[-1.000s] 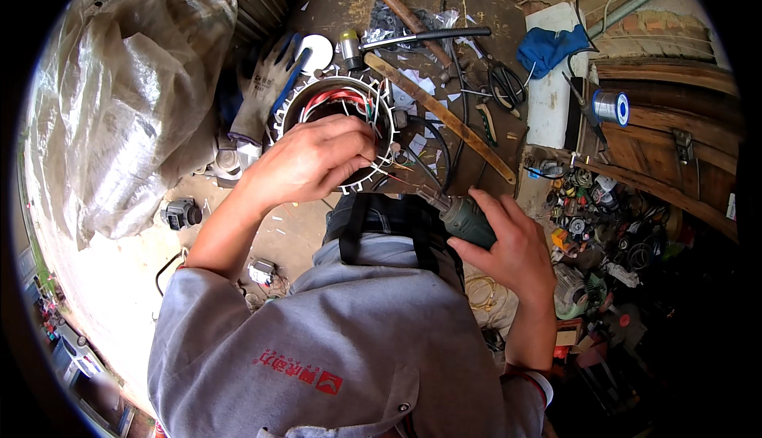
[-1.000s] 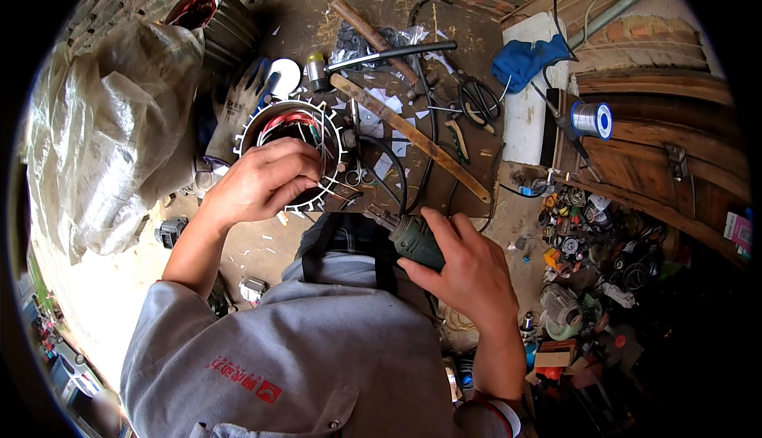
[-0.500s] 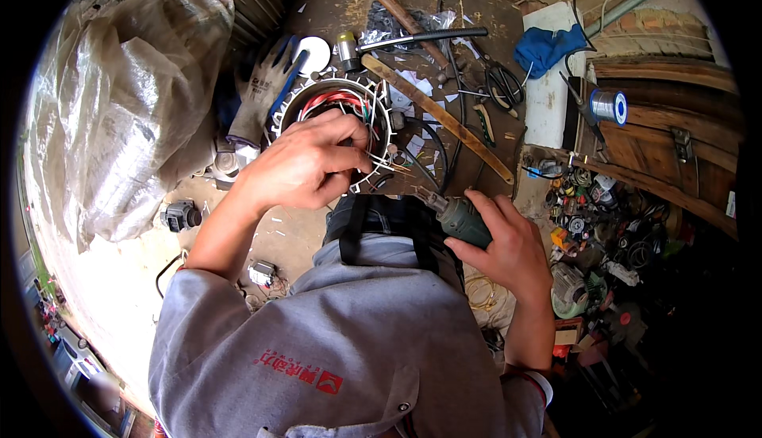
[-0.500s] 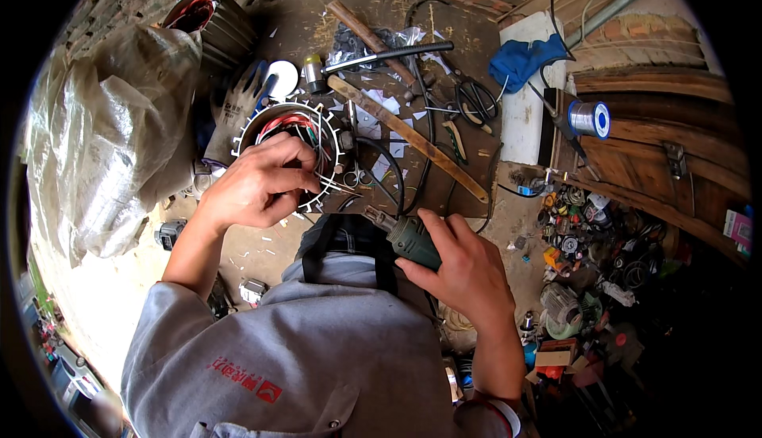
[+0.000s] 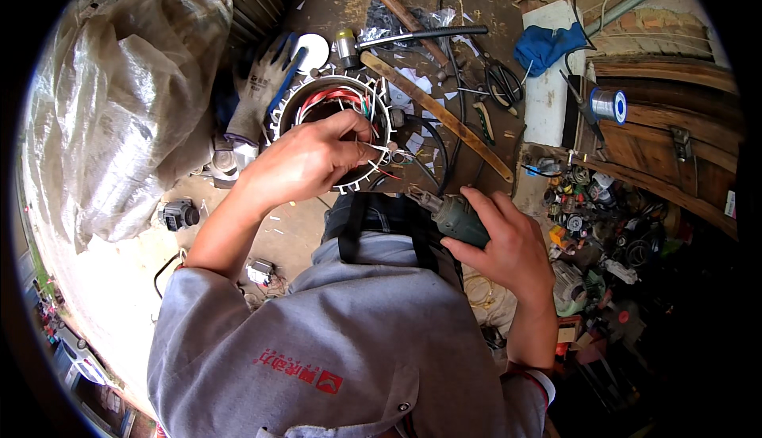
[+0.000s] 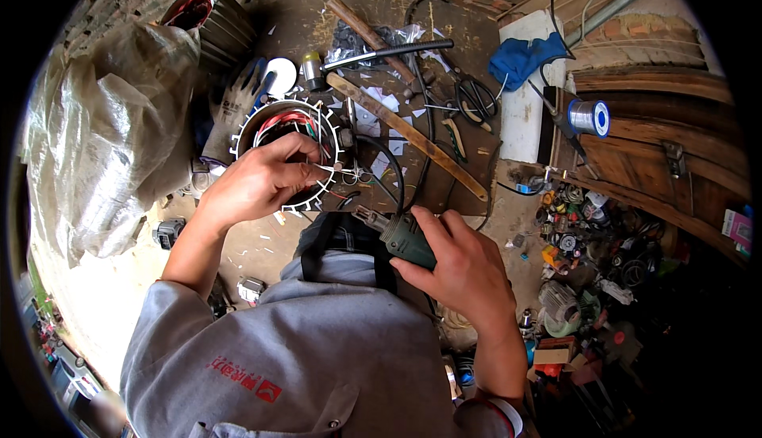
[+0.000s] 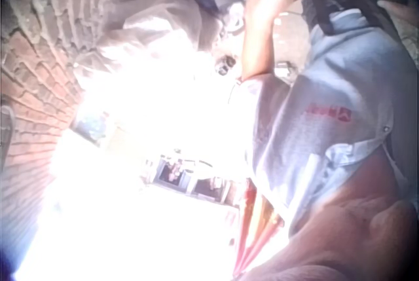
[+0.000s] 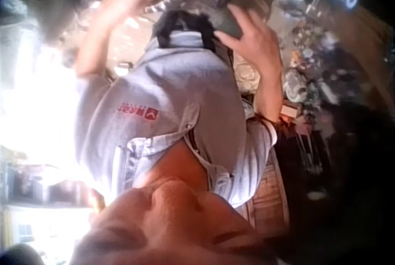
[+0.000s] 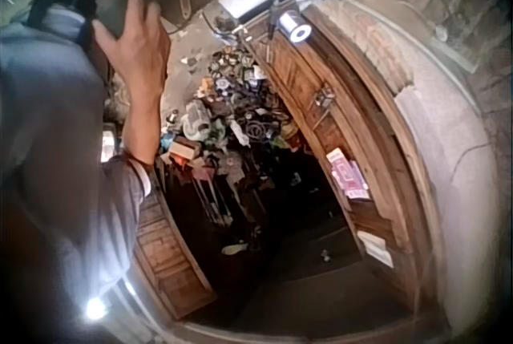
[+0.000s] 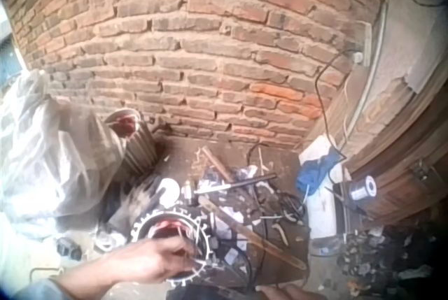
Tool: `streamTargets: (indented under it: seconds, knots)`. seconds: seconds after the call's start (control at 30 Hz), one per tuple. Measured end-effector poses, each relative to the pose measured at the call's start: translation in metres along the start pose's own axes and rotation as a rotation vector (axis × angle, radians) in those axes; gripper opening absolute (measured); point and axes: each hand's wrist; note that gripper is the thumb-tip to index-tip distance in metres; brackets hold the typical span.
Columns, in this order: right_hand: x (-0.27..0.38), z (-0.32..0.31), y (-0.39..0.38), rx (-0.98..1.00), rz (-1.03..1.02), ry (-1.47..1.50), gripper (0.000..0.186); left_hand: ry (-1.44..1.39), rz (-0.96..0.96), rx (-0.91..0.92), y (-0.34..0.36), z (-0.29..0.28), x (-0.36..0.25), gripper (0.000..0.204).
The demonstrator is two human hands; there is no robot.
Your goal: The person repairs an electrical motor stator by stripping wire insulation with pliers, twisting wire ends together, and soldering the connections with a soldering iron. The person works on multiple wire connections within the stator assembly.
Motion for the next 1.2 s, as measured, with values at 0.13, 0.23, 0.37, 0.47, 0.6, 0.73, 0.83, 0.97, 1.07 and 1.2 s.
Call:
streamTargets:
  seconds: [0.13, 0.23, 0.37, 0.47, 0.6, 0.73, 0.83, 0.97, 1.07, 1.2]
  knots:
    - [-0.001, 0.001, 0.003, -0.007, -0.017, -0.021, 0.066, -0.015, -0.012, -0.023, -0.001, 0.002, 0.001, 0.022]
    - [-0.002, 0.001, 0.004, -0.002, -0.02, -0.037, 0.066, -0.008, 0.015, -0.045, -0.001, 0.003, 0.001, 0.023]
    - [-0.003, 0.001, 0.007, 0.0, -0.024, -0.033, 0.066, -0.003, 0.019, -0.045, -0.001, 0.003, 0.002, 0.022]
    - [0.0, 0.001, 0.013, 0.004, -0.035, -0.025, 0.065, -0.014, 0.008, -0.043, -0.001, 0.004, 0.003, 0.022]
    - [0.005, 0.0, 0.019, 0.018, -0.034, -0.043, 0.065, -0.023, -0.016, -0.017, -0.001, 0.002, 0.001, 0.02]
    - [0.009, 0.0, 0.024, 0.029, -0.043, -0.064, 0.065, -0.028, -0.015, -0.024, -0.002, 0.003, 0.001, 0.019]
    - [0.012, 0.0, 0.028, 0.04, -0.051, -0.084, 0.065, -0.041, -0.034, -0.006, -0.002, 0.003, 0.001, 0.018]
    - [0.015, 0.001, 0.032, 0.046, -0.063, -0.092, 0.065, -0.018, -0.012, 0.013, -0.002, 0.001, 0.001, 0.019]
    - [0.015, 0.002, 0.034, 0.043, -0.078, -0.091, 0.063, -0.019, -0.006, 0.012, -0.002, 0.001, 0.001, 0.02]
    - [0.016, 0.003, 0.036, 0.044, -0.076, -0.101, 0.062, -0.005, 0.023, -0.025, -0.002, 0.003, 0.003, 0.019]
Point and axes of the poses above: each hand's wrist, its own y-axis towards the middle knuckle, its own z-axis out of the palm, x = y × z, and after that the axes turned 12 degrees about y, right-handed
